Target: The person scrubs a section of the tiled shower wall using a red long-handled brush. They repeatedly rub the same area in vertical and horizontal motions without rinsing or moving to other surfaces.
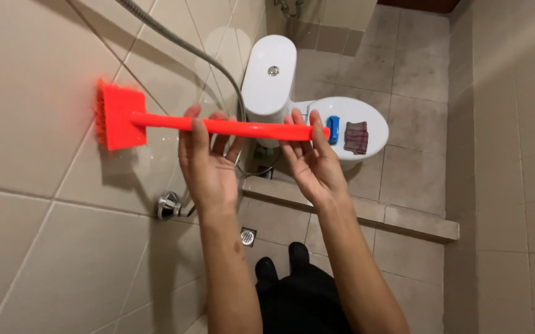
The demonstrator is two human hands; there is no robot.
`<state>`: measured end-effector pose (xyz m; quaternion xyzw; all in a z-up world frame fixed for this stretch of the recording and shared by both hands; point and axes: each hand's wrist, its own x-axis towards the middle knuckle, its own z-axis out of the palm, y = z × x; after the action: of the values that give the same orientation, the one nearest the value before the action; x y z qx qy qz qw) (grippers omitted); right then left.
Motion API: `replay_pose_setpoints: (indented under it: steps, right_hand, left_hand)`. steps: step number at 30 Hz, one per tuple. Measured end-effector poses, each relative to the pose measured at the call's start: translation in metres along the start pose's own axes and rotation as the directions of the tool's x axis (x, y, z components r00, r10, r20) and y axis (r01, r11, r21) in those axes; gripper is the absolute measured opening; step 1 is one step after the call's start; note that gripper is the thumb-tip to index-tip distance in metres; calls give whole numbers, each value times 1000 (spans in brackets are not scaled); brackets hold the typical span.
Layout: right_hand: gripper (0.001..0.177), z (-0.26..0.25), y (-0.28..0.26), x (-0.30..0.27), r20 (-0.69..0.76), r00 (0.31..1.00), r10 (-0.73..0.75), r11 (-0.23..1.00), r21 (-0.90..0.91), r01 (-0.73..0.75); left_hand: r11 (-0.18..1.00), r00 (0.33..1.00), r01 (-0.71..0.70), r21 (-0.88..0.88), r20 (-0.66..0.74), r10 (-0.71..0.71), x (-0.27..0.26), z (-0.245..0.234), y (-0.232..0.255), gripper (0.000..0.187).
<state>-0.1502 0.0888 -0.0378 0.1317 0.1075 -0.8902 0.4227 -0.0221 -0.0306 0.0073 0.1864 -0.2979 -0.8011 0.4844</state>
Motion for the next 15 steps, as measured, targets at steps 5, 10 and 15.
replay_pose_setpoints:
  steps: [5,10,15]
  right_hand:
    - [48,2,-5,4,35,999,36,999,-19,-35]
    - [46,-23,-9,13,-26,997,74,997,-14,-74]
    - [44,-49,-12,22,-47,994,102,994,-31,-104]
  left_hand:
    - [999,1000,0,42,-17,1,0,3,-2,49]
    - [997,996,43,58,-78,-38,2,-18,-24,51]
    - [992,988,91,91,-130,-78,3,-34,-41,55]
